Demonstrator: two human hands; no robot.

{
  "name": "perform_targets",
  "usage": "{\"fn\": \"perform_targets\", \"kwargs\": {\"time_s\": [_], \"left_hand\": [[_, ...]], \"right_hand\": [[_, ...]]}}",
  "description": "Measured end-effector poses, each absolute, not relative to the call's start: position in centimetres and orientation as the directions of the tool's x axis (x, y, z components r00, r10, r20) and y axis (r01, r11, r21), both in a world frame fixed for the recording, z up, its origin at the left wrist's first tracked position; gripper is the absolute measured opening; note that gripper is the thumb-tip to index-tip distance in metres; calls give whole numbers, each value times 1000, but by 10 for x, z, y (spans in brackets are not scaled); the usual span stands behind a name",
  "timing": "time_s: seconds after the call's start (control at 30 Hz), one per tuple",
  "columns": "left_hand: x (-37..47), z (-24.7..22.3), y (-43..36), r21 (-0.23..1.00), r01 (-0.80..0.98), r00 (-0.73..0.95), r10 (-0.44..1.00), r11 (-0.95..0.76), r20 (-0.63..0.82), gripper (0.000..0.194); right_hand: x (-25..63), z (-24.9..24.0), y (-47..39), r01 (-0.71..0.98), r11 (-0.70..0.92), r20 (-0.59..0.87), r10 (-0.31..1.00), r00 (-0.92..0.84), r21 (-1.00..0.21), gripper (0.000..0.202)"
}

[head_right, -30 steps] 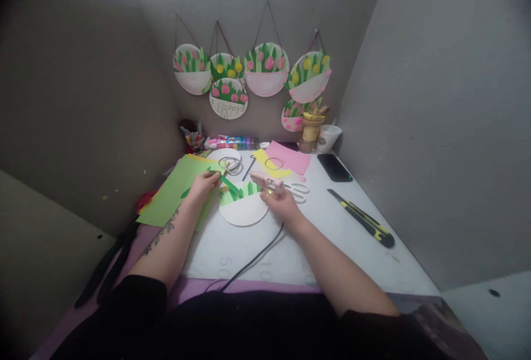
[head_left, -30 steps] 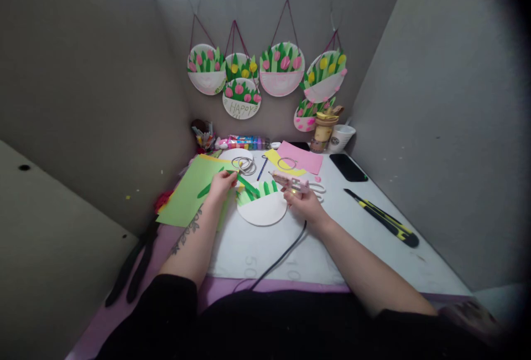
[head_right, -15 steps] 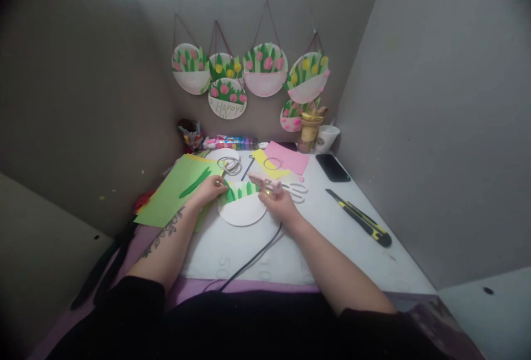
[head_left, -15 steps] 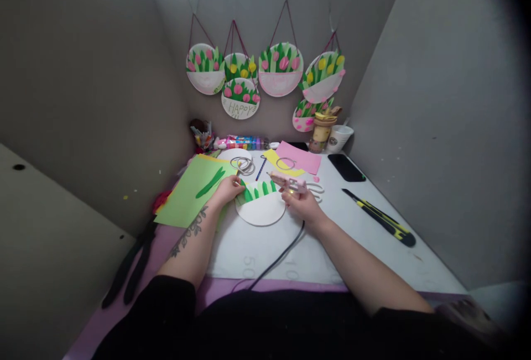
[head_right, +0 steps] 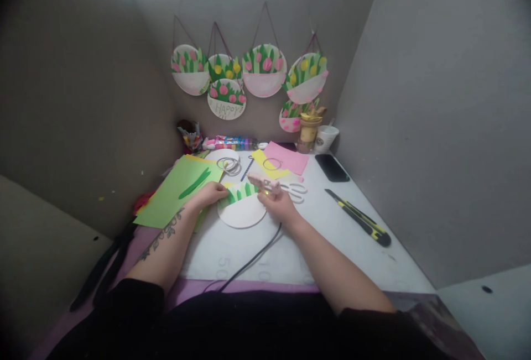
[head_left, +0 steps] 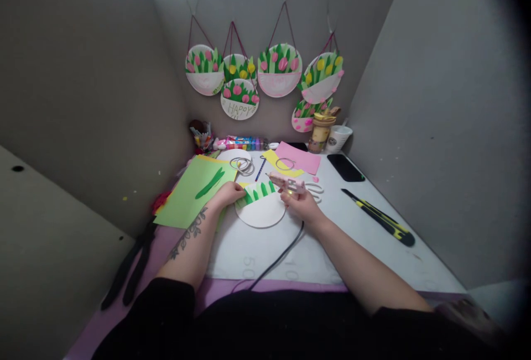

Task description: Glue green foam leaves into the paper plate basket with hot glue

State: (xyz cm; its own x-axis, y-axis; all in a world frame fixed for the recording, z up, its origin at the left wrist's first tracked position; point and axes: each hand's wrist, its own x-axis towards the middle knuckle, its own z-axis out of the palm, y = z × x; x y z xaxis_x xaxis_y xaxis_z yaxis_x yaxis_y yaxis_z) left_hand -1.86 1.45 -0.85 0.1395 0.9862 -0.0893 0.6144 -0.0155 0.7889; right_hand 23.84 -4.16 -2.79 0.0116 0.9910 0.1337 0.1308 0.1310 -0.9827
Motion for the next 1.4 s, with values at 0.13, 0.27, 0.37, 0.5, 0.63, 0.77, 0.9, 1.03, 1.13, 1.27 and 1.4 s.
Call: {"fn": "perform_targets", "kwargs": {"time_s": [0.13, 0.27, 0.37, 0.5, 0.63, 0.77, 0.9, 1.03, 1.13, 1.27, 1.4], "left_hand": [[-20, -13, 17, 777, 628, 134, 990, -48, -46, 12], [-21, -15, 18, 718, 694, 117, 992, -51, -43, 13], [-22, -17, 20, 713, 699, 100, 994, -45, -36, 12], [-23, -22, 28, 658, 742, 111, 991, -128, 69, 18], [-24, -26, 33, 574, 793, 201, 977, -206, 73, 26], [-21, -27, 35, 556, 800, 214, 973, -227, 89, 19], [-19, -30, 38, 530, 808, 236, 965, -258, 111, 18], [-19, -34, 40, 473, 832, 270, 956, -290, 112, 25], [-20, -35, 41, 452, 836, 304, 948, -311, 89, 26], [-20, -31, 39, 457, 821, 344, 935, -342, 83, 27], [-19, -27, 35, 436, 813, 404, 913, -385, 53, 27]], "right_hand": [[239, -29, -41, 136, 130, 132, 991, 8, -982, 37], [240, -31, -41, 142, 130, 132, 991, 5, -981, 37], [240, -31, -40, 151, 124, 128, 992, 15, -981, 37], [240, -32, -40, 143, 123, 127, 992, 14, -982, 38], [240, -34, -39, 136, 125, 127, 992, 7, -983, 37], [241, -35, -39, 143, 123, 125, 992, 1, -982, 36], [241, -34, -39, 143, 128, 130, 992, 3, -981, 36], [241, -33, -40, 146, 126, 127, 992, 0, -981, 37], [240, -31, -40, 152, 131, 133, 991, 4, -980, 36], [240, -30, -41, 154, 133, 135, 991, 3, -979, 34], [240, -29, -41, 144, 136, 137, 991, -1, -980, 36]]}}
